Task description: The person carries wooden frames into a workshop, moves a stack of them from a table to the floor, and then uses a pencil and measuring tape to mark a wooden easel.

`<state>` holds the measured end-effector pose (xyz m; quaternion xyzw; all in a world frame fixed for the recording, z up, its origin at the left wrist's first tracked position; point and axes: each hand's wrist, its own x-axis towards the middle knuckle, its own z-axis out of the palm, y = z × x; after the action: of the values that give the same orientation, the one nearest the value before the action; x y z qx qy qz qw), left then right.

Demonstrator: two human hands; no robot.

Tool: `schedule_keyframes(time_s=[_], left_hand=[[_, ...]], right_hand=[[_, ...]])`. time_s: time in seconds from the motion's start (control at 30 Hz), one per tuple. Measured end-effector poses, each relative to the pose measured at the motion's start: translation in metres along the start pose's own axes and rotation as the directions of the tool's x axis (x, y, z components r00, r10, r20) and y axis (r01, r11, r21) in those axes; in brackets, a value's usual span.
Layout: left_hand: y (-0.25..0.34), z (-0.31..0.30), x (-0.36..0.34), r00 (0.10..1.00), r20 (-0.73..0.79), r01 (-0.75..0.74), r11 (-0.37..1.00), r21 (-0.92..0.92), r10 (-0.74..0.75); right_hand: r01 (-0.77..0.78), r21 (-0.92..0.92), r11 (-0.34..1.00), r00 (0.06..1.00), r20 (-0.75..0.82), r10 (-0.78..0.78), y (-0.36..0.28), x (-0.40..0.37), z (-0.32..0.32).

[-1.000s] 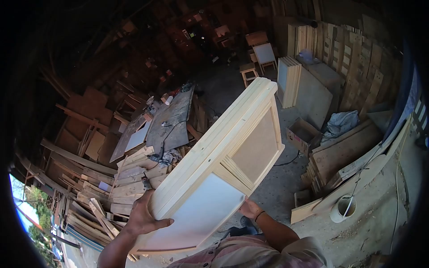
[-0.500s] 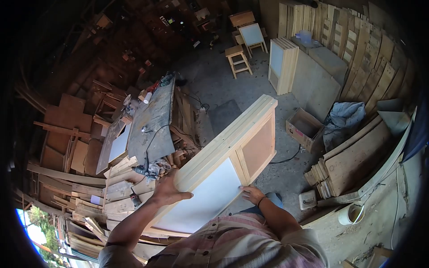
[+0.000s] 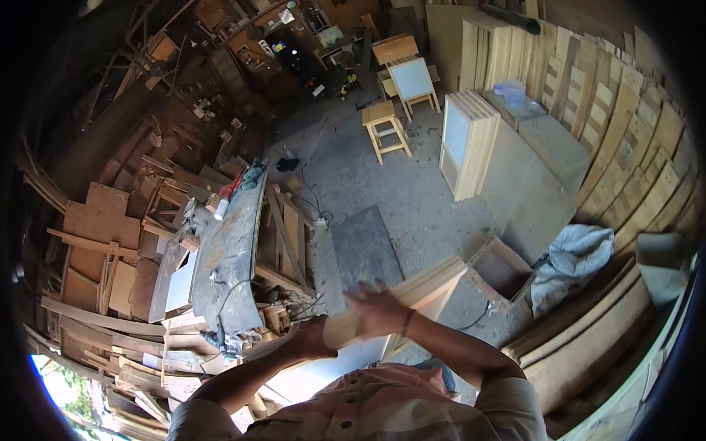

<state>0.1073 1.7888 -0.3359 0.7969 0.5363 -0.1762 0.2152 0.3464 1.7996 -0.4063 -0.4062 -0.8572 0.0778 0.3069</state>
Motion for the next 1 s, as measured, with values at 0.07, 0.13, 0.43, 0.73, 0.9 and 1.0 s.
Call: schedule_keyframes(time_s=[0.07, 0.13, 0.43, 0.73, 0.9, 1.0], left_hand=[[0.016, -0.036, 0.021, 1.000, 0.024, -0.005, 0.999, 0.040, 0.004], [0.019, -0.061, 0.040, 1.000, 0.020, -0.002, 0.999, 0.038, 0.001], [-0.019, -0.141, 0.153, 0.995, -0.074, -0.070, 0.998, 0.005, 0.070], [-0.188, -0.282, 0.267, 0.719, -0.633, -0.606, 0.704, -0.371, 0.286], [-0.297, -0.271, 0.432, 0.768, -0.600, -0.621, 0.487, -0.614, 0.223], [-0.260, -0.278, 0.540, 0.948, -0.245, -0.280, 0.896, -0.344, 0.202]], right_hand=[[0.117, -0.042, 0.992, 0.941, 0.325, -0.097, 0.026, 0.028, 0.018], [0.120, 0.049, 0.992, 0.872, 0.472, -0.129, 0.050, 0.057, 0.014], [0.072, 0.248, 0.966, 0.916, 0.367, -0.163, 0.156, 0.162, -0.012], [-0.196, -0.097, 0.976, 0.910, 0.353, 0.218, 0.264, 0.265, -0.064], [-0.358, -0.183, 0.916, 0.912, 0.142, 0.385, 0.331, 0.298, -0.124], [-0.478, -0.228, 0.848, 0.867, 0.033, 0.498, 0.375, 0.313, -0.155]])
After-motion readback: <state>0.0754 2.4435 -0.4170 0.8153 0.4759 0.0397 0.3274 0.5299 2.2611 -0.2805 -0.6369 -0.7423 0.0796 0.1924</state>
